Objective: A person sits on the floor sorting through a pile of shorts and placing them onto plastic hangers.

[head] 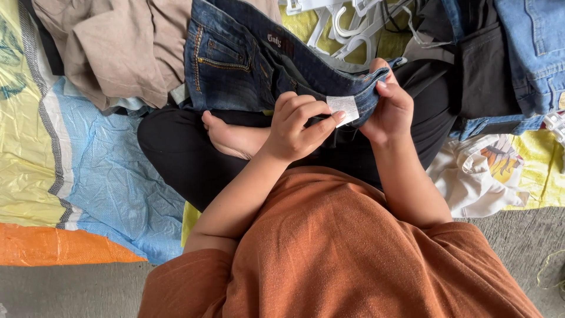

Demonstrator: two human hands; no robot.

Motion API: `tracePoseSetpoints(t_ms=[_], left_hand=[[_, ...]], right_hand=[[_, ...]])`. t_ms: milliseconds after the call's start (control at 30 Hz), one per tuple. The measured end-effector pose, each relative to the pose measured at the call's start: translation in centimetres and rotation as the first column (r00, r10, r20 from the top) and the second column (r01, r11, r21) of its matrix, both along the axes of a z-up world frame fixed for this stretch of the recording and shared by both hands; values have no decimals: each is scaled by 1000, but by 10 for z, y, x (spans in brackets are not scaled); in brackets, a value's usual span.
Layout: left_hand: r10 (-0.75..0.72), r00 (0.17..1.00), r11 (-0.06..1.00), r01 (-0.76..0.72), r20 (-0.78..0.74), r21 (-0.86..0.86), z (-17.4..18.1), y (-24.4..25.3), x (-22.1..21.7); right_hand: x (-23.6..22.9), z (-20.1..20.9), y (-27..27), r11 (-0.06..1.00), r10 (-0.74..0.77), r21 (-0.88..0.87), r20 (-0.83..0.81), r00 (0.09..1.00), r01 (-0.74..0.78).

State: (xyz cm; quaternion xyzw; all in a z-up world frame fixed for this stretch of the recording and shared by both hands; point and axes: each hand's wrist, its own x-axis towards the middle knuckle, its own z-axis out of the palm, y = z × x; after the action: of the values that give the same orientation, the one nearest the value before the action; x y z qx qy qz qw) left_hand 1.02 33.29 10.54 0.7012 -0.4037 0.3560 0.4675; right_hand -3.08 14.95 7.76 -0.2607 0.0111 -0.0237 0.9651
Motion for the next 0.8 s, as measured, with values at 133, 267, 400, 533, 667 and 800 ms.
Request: tracePoseSetpoints(t_ms=[133, 267, 400, 533, 667, 800], left_hand=[[-66, 994, 981, 80, -84, 176, 1, 11, -5], [-71, 995, 984, 81, -64, 156, 6, 12, -4], [-150, 984, 978, 162, -94, 135, 13, 15, -4], [-308, 794, 947, 310, -525, -86, 35, 14, -5], [-439, 215, 897, 48, -873, -439, 33, 12, -4], [-562, -50, 822, -148, -826, -550, 12, 8, -1]], right_hand=[[-1, 24, 3, 987, 55, 159, -219, 974, -20], [-1, 25, 5, 977, 75, 211, -217, 973, -28], [-4, 19, -1, 974, 94, 221, -222, 970, -44], [-6, 19, -11, 994, 86, -57, -162, 983, -96], [-10, 37, -15, 806, -73, -589, -178, 981, -47], [-2, 71, -1, 264, -156, -957, 84, 984, 123]])
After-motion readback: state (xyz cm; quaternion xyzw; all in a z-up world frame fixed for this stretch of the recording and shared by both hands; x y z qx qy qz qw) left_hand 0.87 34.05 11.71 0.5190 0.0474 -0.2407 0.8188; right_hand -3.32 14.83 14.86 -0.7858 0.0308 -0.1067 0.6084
